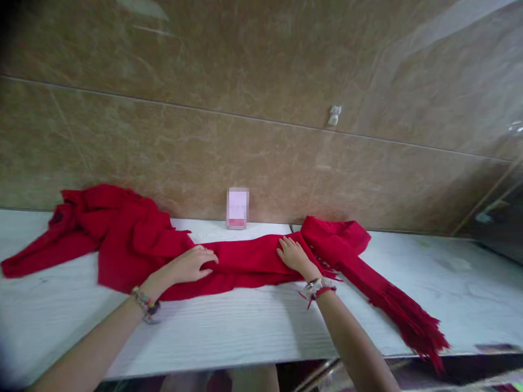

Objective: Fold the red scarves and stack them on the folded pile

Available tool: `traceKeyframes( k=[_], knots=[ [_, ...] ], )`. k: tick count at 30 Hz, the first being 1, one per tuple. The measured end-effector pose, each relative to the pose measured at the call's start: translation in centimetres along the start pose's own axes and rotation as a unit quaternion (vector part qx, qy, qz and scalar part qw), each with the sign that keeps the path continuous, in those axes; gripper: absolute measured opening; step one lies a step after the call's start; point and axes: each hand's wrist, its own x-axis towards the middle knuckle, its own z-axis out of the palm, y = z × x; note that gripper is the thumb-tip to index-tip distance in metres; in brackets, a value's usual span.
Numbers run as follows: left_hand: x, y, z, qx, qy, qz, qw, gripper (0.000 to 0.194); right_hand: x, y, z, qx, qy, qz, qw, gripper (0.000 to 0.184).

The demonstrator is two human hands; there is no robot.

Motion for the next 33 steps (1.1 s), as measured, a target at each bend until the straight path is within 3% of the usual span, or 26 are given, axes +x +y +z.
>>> traceKeyframes(
  k=[5,9,11,14,19,26,33],
  knots=[
    [0.0,0.8,0.3,0.001,-0.023,0.035,0.999,0.022,1.1,-3.4,-2.0,0.129,0.021,-0.119,0.984,0.035],
    [-0.1,0.4,0.4,-0.011,-0.017,0.040,0.999,0.023,0.4,-7.2,-2.7,0.203,-0.085,-0.260,0.940,0.037],
    [-0.2,0.2,0.1,-0.015,-0.003,0.036,0.999,0.022,-0.3,-8.2,-2.5,0.225,-0.120,-0.300,0.919,0.040],
    [-0.3,0.3,-0.3,-0.015,-0.001,0.034,0.999,0.019,-1.2,-8.4,-1.7,0.242,-0.112,-0.316,0.911,0.043],
    [-0.3,1.1,-0.6,-0.010,-0.051,0.039,0.998,0.012,-1.8,-7.8,-0.4,0.224,-0.080,-0.340,0.910,0.034],
    [-0.5,1.5,-1.4,-0.031,-0.100,0.013,0.994,0.012,-2.0,-7.9,-1.1,0.236,-0.069,-0.362,0.899,0.035],
    [-0.6,1.3,-1.0,-0.136,-0.138,-0.003,0.981,0.015,-1.9,-7.7,-1.4,0.208,-0.102,-0.379,0.896,0.025]
  ],
)
